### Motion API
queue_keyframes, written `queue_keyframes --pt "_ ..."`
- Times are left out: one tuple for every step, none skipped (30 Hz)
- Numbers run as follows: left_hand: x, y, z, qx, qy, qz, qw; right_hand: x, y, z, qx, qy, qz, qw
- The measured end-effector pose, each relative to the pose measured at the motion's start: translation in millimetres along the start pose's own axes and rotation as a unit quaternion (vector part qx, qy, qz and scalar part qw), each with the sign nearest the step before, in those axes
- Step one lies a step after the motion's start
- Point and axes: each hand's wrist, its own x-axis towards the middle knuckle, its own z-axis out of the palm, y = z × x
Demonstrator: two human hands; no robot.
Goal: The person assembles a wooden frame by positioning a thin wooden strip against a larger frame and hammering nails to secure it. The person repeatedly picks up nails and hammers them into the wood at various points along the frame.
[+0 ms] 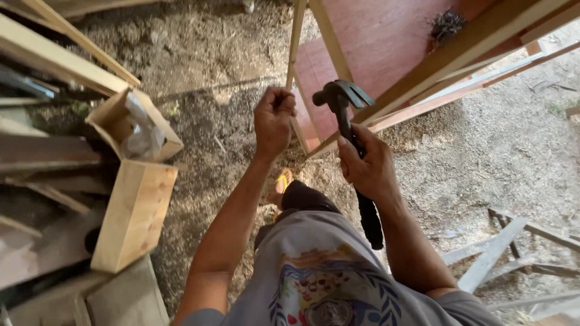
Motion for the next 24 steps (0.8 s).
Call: queue_keyframes --pt "13 -1 3 0.011 -0.022 -0.011 1.0 6 -2 3 0.003 0.02 -0.003 1.0" --pt "24 -1 6 0.02 -0.044 -0.014 0.999 12 -5 4 0.004 0.037 -0.002 0.999" --pt "31 -2 9 0.031 -0.067 -0.024 0.997 16 -8 6 0.005 0.053 0.005 0.999" --pt "47 -2 13 0.04 -0.09 -0.025 0.995 24 -11 7 0.007 0.072 0.005 0.997" --pt "59 0 14 0.032 -0.114 -0.014 0.993 29 -15 7 0.021 0.089 0.003 0.996" --pt "64 0 15 0.023 -0.142 -0.015 0.99 30 -17 7 0.035 0.107 0.014 0.993" --pt "73 -1 21 0.009 -0.17 -0.011 0.985 33 -21 6 0.045 0.13 0.02 0.99" --pt "84 -1 27 0.012 -0.189 -0.017 0.982 36 -24 5 0.045 0.148 0.016 0.988" --pt "94 -2 35 0.013 -0.209 -0.023 0.978 38 -27 4 0.043 0.167 0.013 0.985" --pt "100 -3 45 0.012 -0.23 -0.032 0.973 38 -30 2 0.038 0.188 0.014 0.981" --pt "106 -3 55 0.01 -0.259 -0.02 0.966 39 -33 1 0.035 0.205 0.039 0.977" --pt "114 -4 65 0.008 -0.288 -0.005 0.958 39 -35 1 0.033 0.223 0.062 0.972" --pt "122 -3 75 0.006 -0.316 0.012 0.949 40 -38 2 0.034 0.242 0.083 0.966" --pt "129 -3 84 0.012 -0.357 0.021 0.934 40 -40 4 0.038 0.256 0.084 0.962" --pt "136 -2 93 0.018 -0.399 0.031 0.916 40 -42 7 0.043 0.272 0.084 0.958" --pt "142 -2 101 0.023 -0.441 0.042 0.896 39 -44 11 0.049 0.289 0.085 0.952" --pt "149 -2 109 0.05 -0.485 0.011 0.873 39 -47 18 0.045 0.316 0.092 0.943" --pt "157 -3 119 0.077 -0.53 -0.017 0.844 38 -49 24 0.04 0.343 0.1 0.933" --pt "164 -5 127 0.106 -0.573 -0.043 0.811 37 -51 32 0.036 0.371 0.109 0.921" --pt "170 -6 134 0.106 -0.608 0.019 0.787 38 -54 41 0.035 0.407 0.112 0.906" --pt "176 -8 139 0.102 -0.639 0.08 0.758 38 -57 50 0.034 0.441 0.115 0.89" --pt "179 -10 142 0.095 -0.667 0.138 0.726 39 -61 62 0.034 0.472 0.121 0.872" --pt "181 -12 146 0.108 -0.703 0.111 0.695 42 -65 74 0.031 0.495 0.145 0.856" --pt "180 -14 148 0.124 -0.736 0.084 0.661 45 -70 86 0.029 0.515 0.17 0.84"
